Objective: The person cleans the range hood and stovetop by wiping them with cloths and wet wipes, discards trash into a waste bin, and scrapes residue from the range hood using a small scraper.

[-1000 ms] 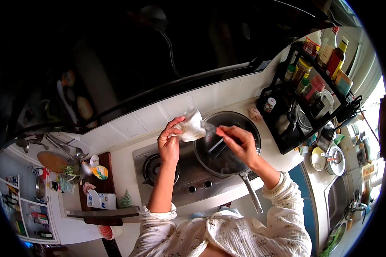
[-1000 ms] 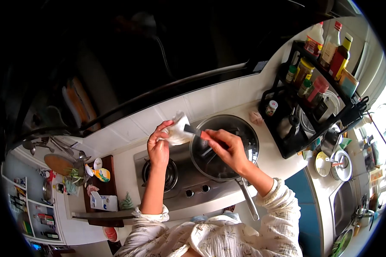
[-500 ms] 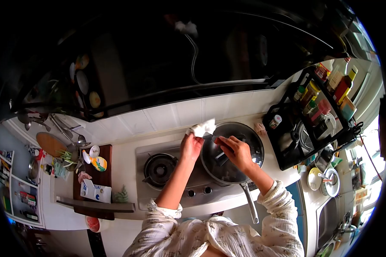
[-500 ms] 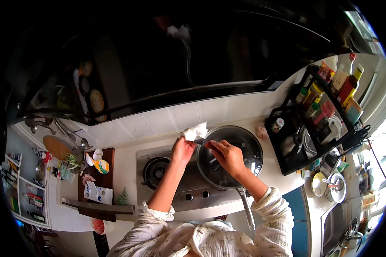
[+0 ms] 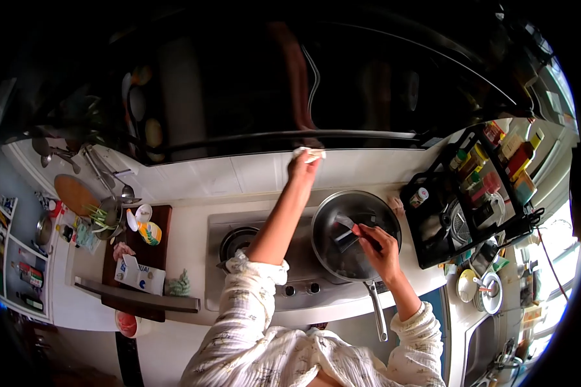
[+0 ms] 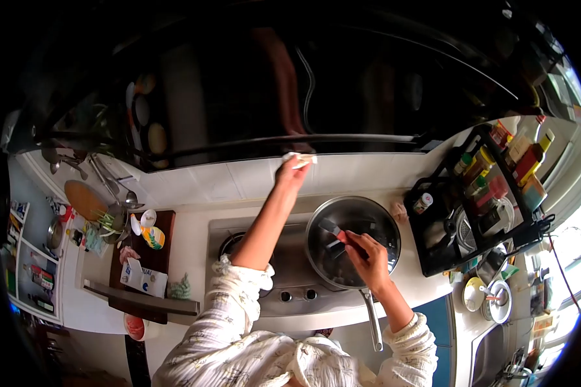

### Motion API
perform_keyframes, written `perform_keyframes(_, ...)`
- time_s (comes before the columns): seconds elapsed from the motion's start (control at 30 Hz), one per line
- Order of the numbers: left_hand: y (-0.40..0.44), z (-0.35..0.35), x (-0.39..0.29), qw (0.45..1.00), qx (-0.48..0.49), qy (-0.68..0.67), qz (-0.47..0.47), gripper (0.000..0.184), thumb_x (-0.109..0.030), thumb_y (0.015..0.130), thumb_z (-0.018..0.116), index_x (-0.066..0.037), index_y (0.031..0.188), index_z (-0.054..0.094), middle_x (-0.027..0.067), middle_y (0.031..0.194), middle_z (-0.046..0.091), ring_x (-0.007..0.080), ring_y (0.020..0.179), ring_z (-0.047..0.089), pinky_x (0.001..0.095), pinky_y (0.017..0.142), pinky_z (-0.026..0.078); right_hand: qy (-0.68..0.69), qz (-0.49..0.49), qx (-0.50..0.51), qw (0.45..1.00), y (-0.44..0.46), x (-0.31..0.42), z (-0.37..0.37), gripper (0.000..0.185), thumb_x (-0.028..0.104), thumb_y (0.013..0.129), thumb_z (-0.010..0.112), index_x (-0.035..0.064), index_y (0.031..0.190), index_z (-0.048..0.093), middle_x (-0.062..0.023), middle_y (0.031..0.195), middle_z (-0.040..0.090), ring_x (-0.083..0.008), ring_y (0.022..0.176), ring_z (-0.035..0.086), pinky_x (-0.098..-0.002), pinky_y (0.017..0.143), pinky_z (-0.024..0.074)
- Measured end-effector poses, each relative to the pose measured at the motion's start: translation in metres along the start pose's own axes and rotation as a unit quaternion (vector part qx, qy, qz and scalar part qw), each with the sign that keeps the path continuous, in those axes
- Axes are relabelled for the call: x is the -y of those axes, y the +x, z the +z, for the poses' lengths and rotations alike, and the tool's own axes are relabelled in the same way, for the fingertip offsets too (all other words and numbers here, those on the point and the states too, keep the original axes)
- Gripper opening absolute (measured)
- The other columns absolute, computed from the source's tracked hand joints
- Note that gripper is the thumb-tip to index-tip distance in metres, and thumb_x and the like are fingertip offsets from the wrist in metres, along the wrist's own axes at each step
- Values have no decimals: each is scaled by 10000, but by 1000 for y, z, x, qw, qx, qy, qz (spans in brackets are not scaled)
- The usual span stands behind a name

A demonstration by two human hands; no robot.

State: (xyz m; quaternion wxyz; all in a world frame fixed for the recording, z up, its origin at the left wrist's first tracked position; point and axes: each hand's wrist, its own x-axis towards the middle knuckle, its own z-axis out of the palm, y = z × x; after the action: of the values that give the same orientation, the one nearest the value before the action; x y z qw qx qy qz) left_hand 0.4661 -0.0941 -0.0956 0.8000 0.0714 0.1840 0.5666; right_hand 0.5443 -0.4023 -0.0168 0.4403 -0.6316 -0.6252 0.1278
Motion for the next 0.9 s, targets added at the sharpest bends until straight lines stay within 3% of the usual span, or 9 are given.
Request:
perform_keyframes(0.13, 0, 14, 5, 997, -57, -10, -41, 281, 95, 783, 550, 9, 1046, 501, 149, 1043, 561, 318, 953, 584, 469, 835, 522, 53, -17, -20, 998, -4, -5, 13, 245, -6, 798, 598, -46, 1040, 604, -114, 740, 554, -185, 637, 552, -246, 610, 435)
perform_keyframes(0.23, -2, -9, -31, 998, -47, -28, 36, 299, 139, 744, 519, 29, 1022, 517, 152, 1012, 570, 300, 909, 605, 410, 789, 554, 37, -11, -3, 999, -3, 3, 15, 243, -3, 797, 597, -48, 1036, 605, -110, 737, 553, -178, 639, 550, -243, 610, 430)
perform_keyframes(0.4, 9, -81, -153, 990, -42, 13, 135, 135, 37, 800, 539, 39, 933, 518, 155, 975, 582, 289, 917, 602, 397, 834, 528, 69, 7, 14, 998, -7, 8, 34, 251, 2, 791, 601, -43, 1037, 609, -104, 734, 557, -169, 640, 549, -242, 606, 424)
perform_keyframes(0.5, 19, -118, -233, 979, -42, -99, 171, 158, 30, 793, 527, 31, 951, 522, 152, 991, 585, 285, 924, 596, 412, 844, 516, 54, 1, 23, 998, -6, 16, 47, 250, 11, 790, 608, -41, 1034, 612, -104, 739, 565, -169, 637, 552, -247, 602, 428)
perform_keyframes(0.57, 22, -134, -278, 967, -62, -121, 216, 172, -36, 846, 474, 25, 1001, 518, 145, 986, 594, 296, 932, 595, 420, 842, 516, 63, 1, 21, 998, -5, 25, 55, 248, 18, 790, 611, -41, 1032, 615, -103, 730, 562, -171, 633, 552, -251, 599, 429)
perform_keyframes(0.67, -9, -113, -314, 964, -51, -201, 166, 275, -153, 904, 399, 11, 1074, 542, 141, 1092, 598, 314, 1042, 556, 475, 907, 461, 33, 15, 36, 999, -9, 44, 60, 250, 19, 790, 613, -44, 1032, 614, -104, 719, 555, -172, 632, 553, -253, 597, 428)
perform_keyframes(0.77, -3, -110, -326, 958, 78, -250, 116, 303, -166, 898, 401, 8, 1089, 560, 142, 1142, 587, 307, 1103, 524, 490, 944, 426, 42, 4, 36, 998, -19, 52, 69, 241, 15, 787, 616, -51, 1018, 616, -110, 714, 548, -176, 639, 551, -254, 599, 427)
perform_keyframes(0.83, 10, -119, -321, 967, 88, -203, 126, 295, -162, 884, 418, 5, 1070, 576, 142, 1139, 590, 295, 1099, 528, 488, 946, 423, 49, 5, 33, 998, -30, 56, 74, 238, 13, 784, 620, -56, 1012, 617, -113, 718, 549, -178, 647, 549, -255, 606, 429)
perform_keyframes(0.9, 7, -113, -312, 971, 84, -197, 104, 279, -147, 867, 436, 7, 1041, 591, 144, 1100, 610, 283, 1049, 560, 481, 943, 428, 60, 42, 39, 997, -41, 57, 79, 219, 3, 806, 604, -61, 1014, 616, -90, 737, 569, -119, 654, 547, -228, 609, 429)
